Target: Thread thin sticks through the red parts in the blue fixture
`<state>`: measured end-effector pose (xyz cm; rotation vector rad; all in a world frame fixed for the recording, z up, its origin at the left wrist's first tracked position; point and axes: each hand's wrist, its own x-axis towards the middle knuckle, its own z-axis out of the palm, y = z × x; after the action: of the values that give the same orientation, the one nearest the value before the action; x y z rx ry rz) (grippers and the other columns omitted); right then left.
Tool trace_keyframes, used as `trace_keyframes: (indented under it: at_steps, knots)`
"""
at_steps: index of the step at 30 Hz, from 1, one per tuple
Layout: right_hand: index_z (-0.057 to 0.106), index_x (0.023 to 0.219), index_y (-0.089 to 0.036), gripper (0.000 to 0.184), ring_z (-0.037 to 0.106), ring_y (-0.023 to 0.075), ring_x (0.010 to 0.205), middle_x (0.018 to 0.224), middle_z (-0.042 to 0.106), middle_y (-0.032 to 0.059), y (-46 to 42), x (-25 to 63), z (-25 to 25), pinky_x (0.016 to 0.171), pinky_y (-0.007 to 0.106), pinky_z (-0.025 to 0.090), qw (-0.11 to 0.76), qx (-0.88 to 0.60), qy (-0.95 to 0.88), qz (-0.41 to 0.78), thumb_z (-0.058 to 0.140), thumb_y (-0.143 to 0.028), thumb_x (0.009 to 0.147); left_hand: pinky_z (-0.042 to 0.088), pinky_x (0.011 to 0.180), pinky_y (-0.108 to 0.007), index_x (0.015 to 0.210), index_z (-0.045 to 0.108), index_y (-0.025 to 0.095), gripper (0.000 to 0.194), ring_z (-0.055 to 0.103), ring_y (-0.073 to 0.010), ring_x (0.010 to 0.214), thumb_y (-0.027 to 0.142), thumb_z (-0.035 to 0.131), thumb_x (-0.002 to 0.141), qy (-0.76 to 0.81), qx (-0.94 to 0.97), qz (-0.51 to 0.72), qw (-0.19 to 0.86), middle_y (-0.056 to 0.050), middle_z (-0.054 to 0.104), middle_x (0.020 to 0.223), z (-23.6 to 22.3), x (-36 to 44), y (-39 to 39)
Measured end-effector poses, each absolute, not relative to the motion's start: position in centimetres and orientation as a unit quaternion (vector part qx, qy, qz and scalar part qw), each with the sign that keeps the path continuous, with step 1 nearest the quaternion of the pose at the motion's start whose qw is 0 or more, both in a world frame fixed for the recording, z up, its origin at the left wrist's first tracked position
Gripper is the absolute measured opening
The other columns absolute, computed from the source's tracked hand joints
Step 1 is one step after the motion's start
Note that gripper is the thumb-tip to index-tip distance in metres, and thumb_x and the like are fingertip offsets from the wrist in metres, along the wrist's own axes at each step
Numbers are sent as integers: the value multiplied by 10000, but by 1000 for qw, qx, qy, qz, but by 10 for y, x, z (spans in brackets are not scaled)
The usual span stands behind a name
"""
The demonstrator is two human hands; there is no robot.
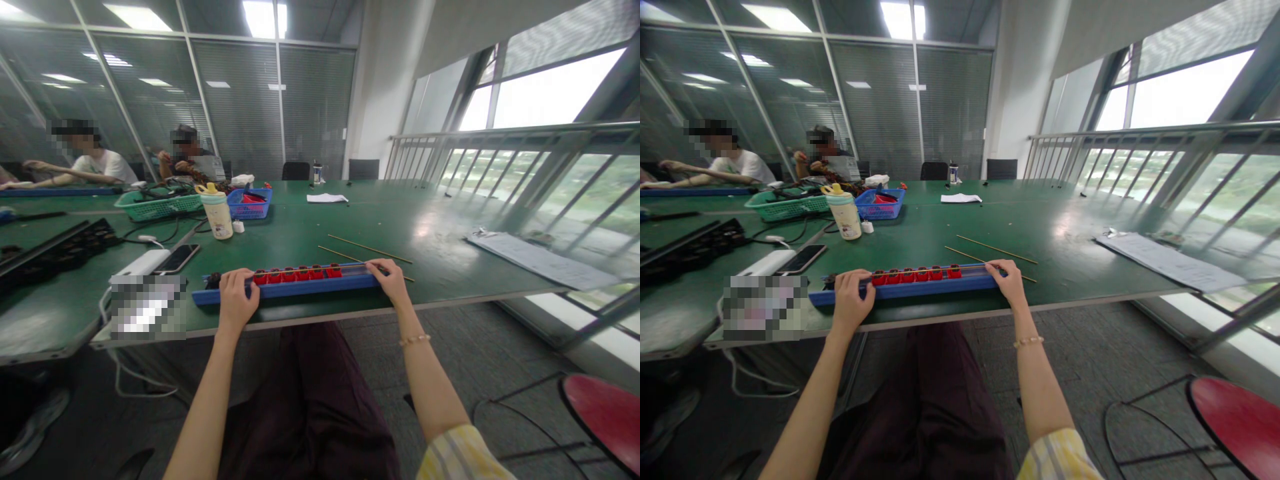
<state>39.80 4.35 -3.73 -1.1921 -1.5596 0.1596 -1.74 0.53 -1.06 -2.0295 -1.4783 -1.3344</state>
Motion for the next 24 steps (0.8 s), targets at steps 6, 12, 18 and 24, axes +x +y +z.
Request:
trace_keyframes:
  at_steps: [6, 12, 18, 24]
  knots:
    - [699, 824, -220, 371, 596, 219, 879, 866, 707, 56, 49, 402, -43, 785, 343, 443, 555, -515, -649, 70, 560, -563, 853, 407, 999, -442, 988, 564, 196, 178, 564, -258, 1062, 225, 500, 824, -502, -724, -452, 143, -97, 655, 1073, -10, -17, 4]
    - [679, 818, -215, 351, 598, 217, 878, 882, 699, 56, 54, 406, -46, 770, 334, 434, 559, -516, -644, 78, 543, -535, 860, 393, 1011, -438, 1040, 580, 200, 222, 554, -265, 1093, 243, 493, 840, -511, -731, -431, 138, -96, 651, 1115, -10, -16, 5]
    - [666, 811, -205, 353, 614, 205, 829, 831, 688, 43, 57, 410, -49, 741, 319, 454, 611, -515, -588, 128, 547, -534, 852, 383, 1026, -444, 1115, 589, 198, 288, 531, -280, 1108, 256, 480, 855, -528, -717, -430, 149, -106, 636, 1128, -11, -15, 6]
    - [634, 762, -198, 323, 595, 184, 781, 789, 657, 32, 60, 412, -51, 734, 309, 453, 669, -505, -527, 143, 562, -505, 835, 388, 1015, -436, 1084, 596, 187, 260, 529, -282, 1087, 259, 469, 868, -531, -709, -438, 157, -112, 634, 1106, -12, -16, 7]
